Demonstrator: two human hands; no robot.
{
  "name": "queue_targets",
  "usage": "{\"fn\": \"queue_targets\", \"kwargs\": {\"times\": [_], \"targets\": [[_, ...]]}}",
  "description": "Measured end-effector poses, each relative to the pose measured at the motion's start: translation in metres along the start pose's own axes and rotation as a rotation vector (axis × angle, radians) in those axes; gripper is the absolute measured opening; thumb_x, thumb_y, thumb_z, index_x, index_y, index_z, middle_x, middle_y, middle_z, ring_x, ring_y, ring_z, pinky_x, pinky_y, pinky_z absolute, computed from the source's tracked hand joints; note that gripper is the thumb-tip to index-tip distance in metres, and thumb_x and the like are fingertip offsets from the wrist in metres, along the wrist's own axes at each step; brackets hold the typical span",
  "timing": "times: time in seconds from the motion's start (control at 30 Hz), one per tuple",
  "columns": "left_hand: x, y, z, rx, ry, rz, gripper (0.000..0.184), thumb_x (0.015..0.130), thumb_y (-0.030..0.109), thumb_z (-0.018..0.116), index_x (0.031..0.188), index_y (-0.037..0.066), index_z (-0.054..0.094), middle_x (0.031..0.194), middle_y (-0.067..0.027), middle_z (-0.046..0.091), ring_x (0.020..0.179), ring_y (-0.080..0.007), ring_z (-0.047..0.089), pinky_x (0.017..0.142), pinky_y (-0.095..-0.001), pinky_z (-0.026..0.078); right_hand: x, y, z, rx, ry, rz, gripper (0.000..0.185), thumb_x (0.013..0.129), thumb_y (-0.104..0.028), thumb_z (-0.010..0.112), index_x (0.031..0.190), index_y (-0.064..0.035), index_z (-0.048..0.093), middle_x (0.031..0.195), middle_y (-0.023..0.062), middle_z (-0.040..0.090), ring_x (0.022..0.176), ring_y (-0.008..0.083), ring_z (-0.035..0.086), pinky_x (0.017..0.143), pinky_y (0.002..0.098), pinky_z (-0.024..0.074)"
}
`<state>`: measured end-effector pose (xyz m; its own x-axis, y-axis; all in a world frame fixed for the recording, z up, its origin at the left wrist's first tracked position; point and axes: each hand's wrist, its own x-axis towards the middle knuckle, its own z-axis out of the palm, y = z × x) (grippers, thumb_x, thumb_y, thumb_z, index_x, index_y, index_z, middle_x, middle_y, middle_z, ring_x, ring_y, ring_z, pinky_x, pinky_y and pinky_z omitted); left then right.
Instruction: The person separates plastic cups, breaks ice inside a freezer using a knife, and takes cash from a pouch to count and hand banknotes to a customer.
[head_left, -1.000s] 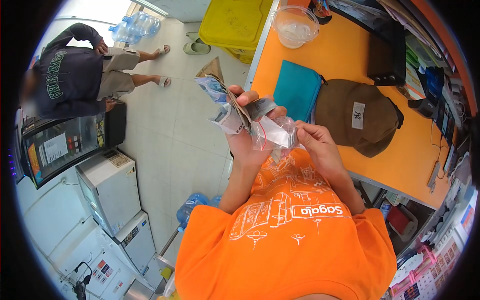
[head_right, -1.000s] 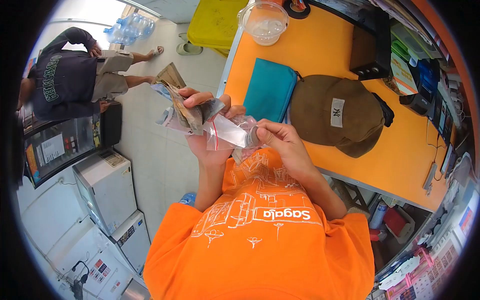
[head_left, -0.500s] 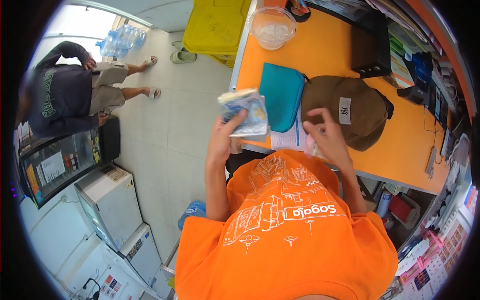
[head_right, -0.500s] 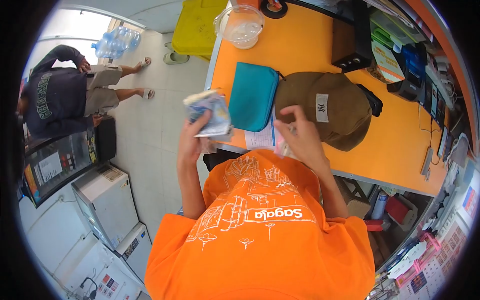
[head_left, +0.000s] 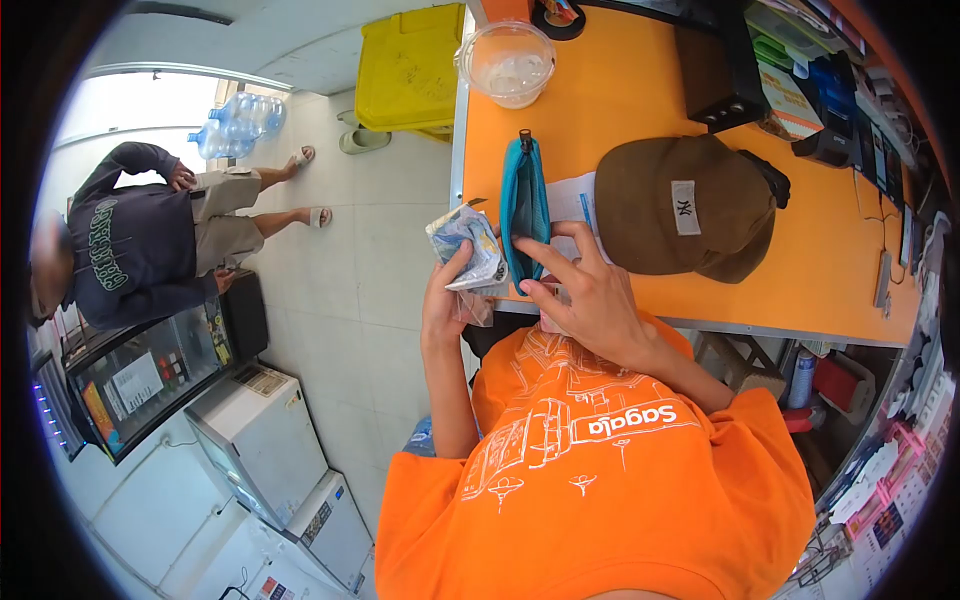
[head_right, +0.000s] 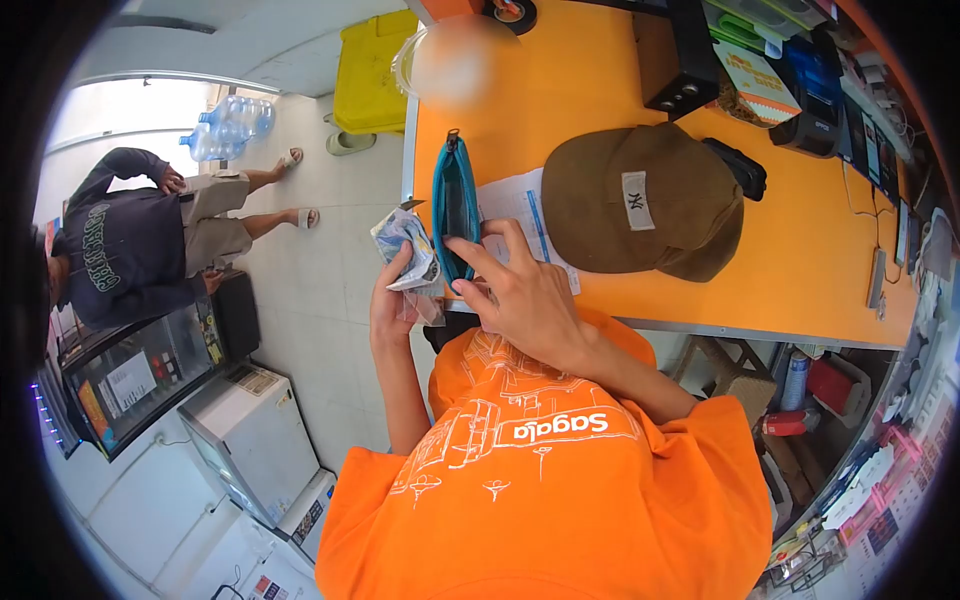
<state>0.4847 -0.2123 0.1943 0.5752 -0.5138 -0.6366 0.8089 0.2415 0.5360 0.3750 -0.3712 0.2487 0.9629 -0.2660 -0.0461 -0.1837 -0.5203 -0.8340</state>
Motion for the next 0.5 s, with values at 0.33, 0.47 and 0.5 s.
{"fn": "queue_targets", "kwargs": {"times": [0.33, 0.47, 0.5], "targets": [[0.007, -0.008, -0.012, -0.174, -0.114, -0.133, 0.033, 0.087, 0.019, 0.055, 0.116, 0.002, 0.049, 0.102, -0.0098, 0.061, 0.086, -0.0183, 0.062, 0.074, -0.0313, 0.051, 0.001, -0.015, -0.009, -0.079, 0.004, -0.053, 0.043, 0.078, -0.026, 0.064, 0.117, -0.0153, 0.053, 0.105, 0.0090, 0.048, 0.063, 0.0195, 0.065, 0.049, 0.0321, 0.0499], [0.006, -0.011, -0.006, -0.162, -0.109, -0.109, 0.035, 0.087, 0.018, 0.055, 0.117, 0.002, 0.049, 0.103, -0.0099, 0.061, 0.088, -0.0176, 0.062, 0.074, -0.0306, 0.051, 0.001, -0.016, -0.011, -0.105, 0.023, -0.016, 0.049, 0.076, -0.029, 0.066, 0.119, -0.0124, 0.050, 0.101, 0.0082, 0.048, 0.061, 0.0186, 0.064, 0.049, 0.0323, 0.0495], [0.006, -0.011, -0.005, -0.155, -0.113, -0.101, 0.035, 0.087, 0.018, 0.055, 0.117, 0.002, 0.049, 0.103, -0.0099, 0.061, 0.088, -0.0174, 0.061, 0.074, -0.0304, 0.051, 0.001, -0.015, -0.010, -0.108, 0.036, -0.014, 0.053, 0.075, -0.031, 0.067, 0.120, -0.0112, 0.048, 0.100, 0.0081, 0.047, 0.060, 0.0186, 0.063, 0.049, 0.0324, 0.0494]]}}
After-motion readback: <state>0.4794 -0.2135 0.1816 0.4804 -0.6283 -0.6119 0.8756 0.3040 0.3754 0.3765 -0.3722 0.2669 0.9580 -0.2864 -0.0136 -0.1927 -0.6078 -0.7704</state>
